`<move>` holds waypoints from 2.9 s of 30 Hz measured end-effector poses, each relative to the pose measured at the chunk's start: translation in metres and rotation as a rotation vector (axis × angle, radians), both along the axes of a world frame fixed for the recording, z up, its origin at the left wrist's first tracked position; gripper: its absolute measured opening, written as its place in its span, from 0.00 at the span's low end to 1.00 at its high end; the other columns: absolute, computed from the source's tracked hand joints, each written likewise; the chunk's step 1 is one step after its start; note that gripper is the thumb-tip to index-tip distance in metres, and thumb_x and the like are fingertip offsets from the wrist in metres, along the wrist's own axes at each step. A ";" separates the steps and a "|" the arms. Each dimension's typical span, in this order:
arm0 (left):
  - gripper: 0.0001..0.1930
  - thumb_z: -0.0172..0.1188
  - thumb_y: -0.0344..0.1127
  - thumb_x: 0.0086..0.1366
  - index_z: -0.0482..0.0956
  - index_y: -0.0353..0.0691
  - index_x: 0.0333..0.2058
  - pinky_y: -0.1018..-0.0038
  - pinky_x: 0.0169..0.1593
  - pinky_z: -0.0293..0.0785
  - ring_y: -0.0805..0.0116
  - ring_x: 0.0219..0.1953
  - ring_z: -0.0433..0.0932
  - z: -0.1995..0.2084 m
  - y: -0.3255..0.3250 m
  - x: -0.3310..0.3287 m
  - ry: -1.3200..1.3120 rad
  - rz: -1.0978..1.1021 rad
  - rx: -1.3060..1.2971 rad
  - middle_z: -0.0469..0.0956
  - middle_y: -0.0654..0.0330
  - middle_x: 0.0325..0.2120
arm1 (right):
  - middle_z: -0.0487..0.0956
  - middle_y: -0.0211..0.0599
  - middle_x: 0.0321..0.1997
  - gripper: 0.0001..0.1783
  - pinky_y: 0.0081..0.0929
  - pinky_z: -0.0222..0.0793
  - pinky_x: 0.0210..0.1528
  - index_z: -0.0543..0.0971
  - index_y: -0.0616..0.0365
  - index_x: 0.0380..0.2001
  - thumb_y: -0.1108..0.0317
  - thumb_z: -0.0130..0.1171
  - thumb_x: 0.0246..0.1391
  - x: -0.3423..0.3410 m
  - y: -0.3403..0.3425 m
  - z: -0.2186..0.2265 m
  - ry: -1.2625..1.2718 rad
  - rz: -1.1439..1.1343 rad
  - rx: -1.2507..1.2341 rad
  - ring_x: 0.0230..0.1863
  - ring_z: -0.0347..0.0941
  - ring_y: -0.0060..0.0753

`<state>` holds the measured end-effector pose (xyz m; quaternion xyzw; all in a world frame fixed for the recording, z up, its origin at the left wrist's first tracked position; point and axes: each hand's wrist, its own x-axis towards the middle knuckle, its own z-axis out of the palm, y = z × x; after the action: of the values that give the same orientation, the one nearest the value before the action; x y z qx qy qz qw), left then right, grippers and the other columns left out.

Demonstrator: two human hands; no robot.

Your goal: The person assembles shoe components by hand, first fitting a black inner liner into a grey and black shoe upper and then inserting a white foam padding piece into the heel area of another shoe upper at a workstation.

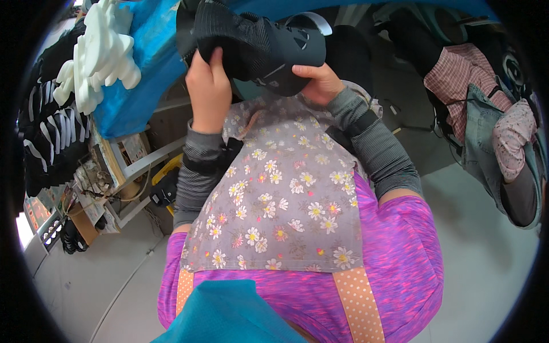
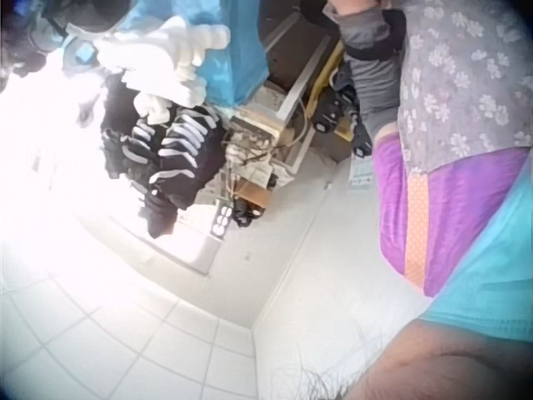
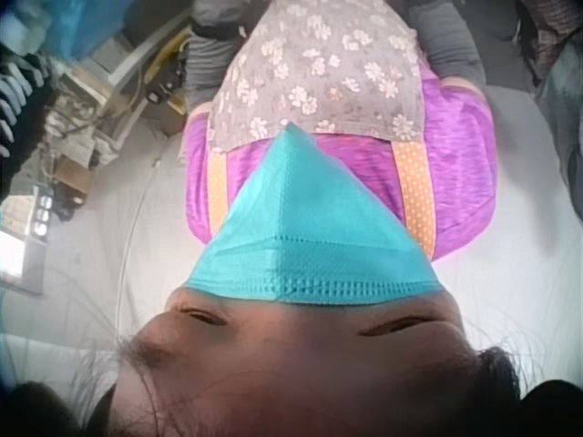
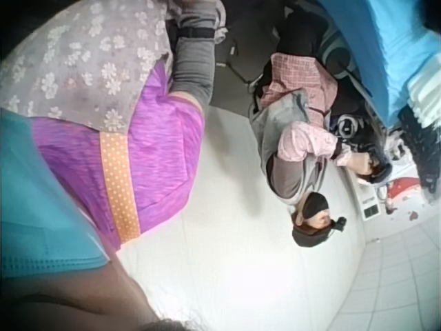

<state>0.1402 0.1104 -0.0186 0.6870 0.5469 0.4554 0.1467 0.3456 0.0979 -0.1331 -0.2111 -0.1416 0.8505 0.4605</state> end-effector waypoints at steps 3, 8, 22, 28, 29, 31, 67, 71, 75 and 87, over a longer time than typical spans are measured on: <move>0.06 0.53 0.33 0.67 0.74 0.35 0.36 0.55 0.31 0.71 0.39 0.31 0.75 0.006 0.027 -0.004 0.135 -0.029 -0.074 0.77 0.43 0.28 | 0.74 0.38 0.58 0.28 0.40 0.61 0.65 0.71 0.59 0.58 0.74 0.62 0.52 0.001 -0.002 0.001 -0.005 -0.023 0.034 0.60 0.69 0.40; 0.07 0.58 0.31 0.64 0.76 0.38 0.40 0.61 0.29 0.72 0.44 0.29 0.76 0.005 0.059 -0.024 0.493 -0.198 0.079 0.77 0.47 0.27 | 0.75 0.38 0.57 0.28 0.39 0.60 0.66 0.71 0.59 0.58 0.74 0.62 0.52 0.010 0.004 -0.011 0.017 0.000 -0.021 0.59 0.70 0.40; 0.11 0.58 0.41 0.65 0.80 0.41 0.39 0.60 0.35 0.75 0.44 0.32 0.78 -0.009 0.078 -0.025 0.496 -0.278 0.086 0.79 0.47 0.29 | 0.75 0.42 0.57 0.29 0.44 0.59 0.67 0.70 0.60 0.58 0.73 0.62 0.52 -0.003 0.005 -0.016 0.063 0.009 -0.159 0.60 0.69 0.43; 0.18 0.48 0.47 0.69 0.78 0.37 0.35 0.52 0.39 0.73 0.40 0.36 0.77 0.007 0.069 0.028 0.547 0.027 -0.226 0.79 0.43 0.31 | 0.74 0.42 0.58 0.28 0.44 0.59 0.66 0.69 0.60 0.58 0.73 0.61 0.53 -0.002 0.001 0.001 0.166 0.007 -0.077 0.59 0.69 0.42; 0.19 0.50 0.46 0.69 0.78 0.36 0.30 0.53 0.36 0.74 0.41 0.30 0.78 -0.001 0.076 0.027 0.578 0.019 -0.073 0.79 0.43 0.24 | 0.71 0.42 0.61 0.30 0.45 0.58 0.67 0.66 0.59 0.61 0.72 0.59 0.55 -0.003 0.000 0.000 0.106 -0.006 -0.072 0.61 0.67 0.43; 0.19 0.48 0.46 0.69 0.79 0.36 0.31 0.52 0.37 0.74 0.41 0.32 0.78 -0.035 0.087 0.010 0.706 0.027 -0.199 0.78 0.43 0.26 | 0.69 0.41 0.63 0.31 0.45 0.57 0.68 0.63 0.58 0.64 0.71 0.57 0.57 -0.006 0.000 -0.004 0.010 -0.020 -0.070 0.64 0.66 0.43; 0.09 0.54 0.33 0.60 0.82 0.36 0.31 0.59 0.40 0.79 0.47 0.36 0.81 -0.081 0.119 0.000 0.941 -0.389 -0.444 0.81 0.45 0.30 | 0.73 0.41 0.58 0.28 0.38 0.65 0.63 0.68 0.63 0.59 0.73 0.60 0.55 -0.016 -0.002 -0.006 -0.051 0.046 0.070 0.59 0.70 0.39; 0.08 0.56 0.31 0.58 0.82 0.36 0.31 0.59 0.40 0.78 0.46 0.36 0.80 -0.082 0.116 0.002 0.874 -0.351 -0.471 0.80 0.44 0.30 | 0.78 0.39 0.52 0.22 0.33 0.69 0.59 0.74 0.61 0.54 0.74 0.62 0.54 -0.017 0.002 0.004 0.016 0.012 0.017 0.53 0.74 0.34; 0.15 0.51 0.40 0.65 0.82 0.36 0.30 0.54 0.40 0.75 0.43 0.36 0.79 -0.073 0.109 0.002 0.804 -0.181 -0.499 0.79 0.43 0.29 | 0.77 0.40 0.53 0.23 0.34 0.69 0.60 0.73 0.61 0.54 0.73 0.61 0.55 -0.016 0.001 -0.003 0.019 0.043 -0.061 0.53 0.74 0.36; 0.15 0.51 0.39 0.66 0.80 0.33 0.30 0.57 0.40 0.75 0.42 0.37 0.78 -0.070 0.106 0.011 0.700 -0.173 -0.572 0.79 0.41 0.29 | 0.77 0.39 0.52 0.22 0.33 0.68 0.61 0.74 0.61 0.53 0.73 0.63 0.54 -0.006 0.001 -0.006 -0.038 0.015 -0.046 0.54 0.74 0.34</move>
<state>0.1510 0.2164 -0.0888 0.7744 0.6081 0.0128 0.1742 0.3396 0.0991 -0.1388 -0.2368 -0.1324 0.8528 0.4462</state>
